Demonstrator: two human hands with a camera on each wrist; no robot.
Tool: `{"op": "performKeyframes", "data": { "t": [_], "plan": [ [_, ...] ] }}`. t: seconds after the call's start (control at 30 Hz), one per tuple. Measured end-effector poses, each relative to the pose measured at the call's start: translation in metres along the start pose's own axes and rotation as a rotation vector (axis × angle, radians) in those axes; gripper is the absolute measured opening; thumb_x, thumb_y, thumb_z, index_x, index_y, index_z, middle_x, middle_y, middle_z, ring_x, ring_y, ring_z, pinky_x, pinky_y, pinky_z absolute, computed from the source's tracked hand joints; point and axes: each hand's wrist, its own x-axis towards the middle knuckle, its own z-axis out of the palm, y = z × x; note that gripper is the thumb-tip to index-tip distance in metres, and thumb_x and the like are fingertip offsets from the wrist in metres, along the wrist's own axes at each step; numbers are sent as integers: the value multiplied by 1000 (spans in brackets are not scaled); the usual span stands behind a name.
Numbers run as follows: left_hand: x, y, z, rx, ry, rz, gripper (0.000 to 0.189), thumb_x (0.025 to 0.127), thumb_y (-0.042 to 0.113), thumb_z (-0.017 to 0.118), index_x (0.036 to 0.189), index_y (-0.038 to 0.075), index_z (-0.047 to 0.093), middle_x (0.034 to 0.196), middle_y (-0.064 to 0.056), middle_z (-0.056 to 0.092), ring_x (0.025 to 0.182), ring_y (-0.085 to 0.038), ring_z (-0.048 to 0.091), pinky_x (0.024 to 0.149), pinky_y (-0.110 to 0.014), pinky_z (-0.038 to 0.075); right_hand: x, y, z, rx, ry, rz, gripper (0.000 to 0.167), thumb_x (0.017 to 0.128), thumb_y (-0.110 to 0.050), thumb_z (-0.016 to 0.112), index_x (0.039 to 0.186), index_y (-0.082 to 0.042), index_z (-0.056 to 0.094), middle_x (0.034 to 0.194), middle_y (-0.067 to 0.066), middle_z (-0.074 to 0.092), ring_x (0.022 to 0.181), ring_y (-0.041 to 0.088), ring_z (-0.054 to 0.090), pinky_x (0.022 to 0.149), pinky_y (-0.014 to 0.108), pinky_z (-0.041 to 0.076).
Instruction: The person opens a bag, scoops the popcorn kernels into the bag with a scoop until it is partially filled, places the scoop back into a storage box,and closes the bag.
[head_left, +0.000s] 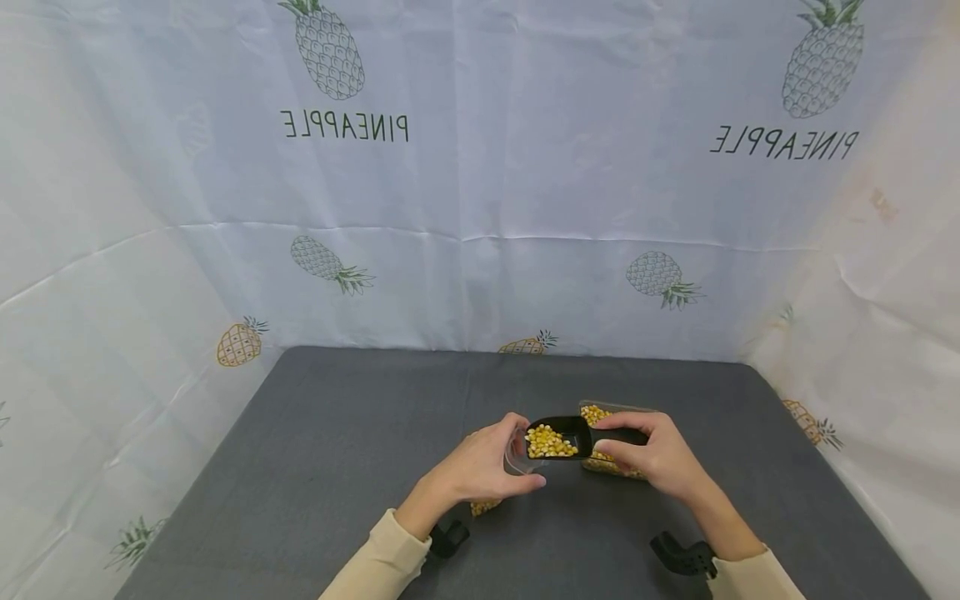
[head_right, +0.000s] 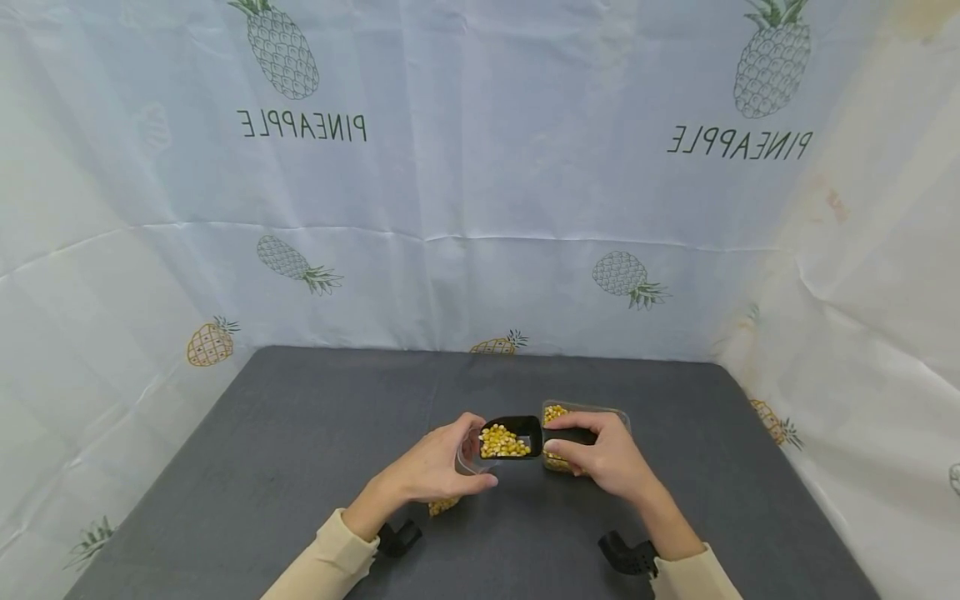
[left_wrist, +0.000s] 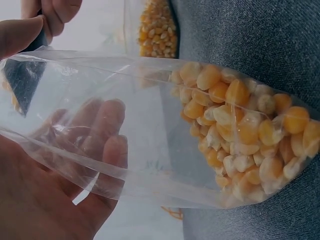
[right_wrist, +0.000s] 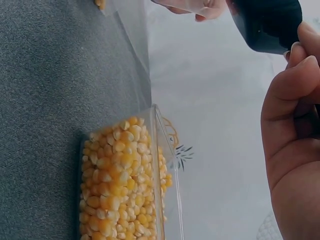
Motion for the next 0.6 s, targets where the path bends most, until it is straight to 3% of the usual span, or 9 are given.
{"op": "performKeyframes", "data": {
  "t": [0.2, 0.6],
  "plan": [
    [1, 0, 0, 9, -8, -7, 68, 88, 49, 75, 139, 11, 49, 99, 11, 57, 78, 0, 55, 69, -22, 49, 3, 1, 2, -6, -22, 13, 22, 94, 1, 69, 116, 7, 70, 60, 14, 55, 47, 24, 48, 48, 38, 49],
    [1, 1, 0, 21, -25, -10, 69, 87, 50, 75, 139, 11, 49, 98, 10, 56, 80, -1, 54, 68, -22, 48, 8, -5, 2, -96, -59, 123, 28, 95, -12, 73, 119, 2, 70, 61, 10, 59, 48, 25, 52, 50, 37, 50]
  ]
}}
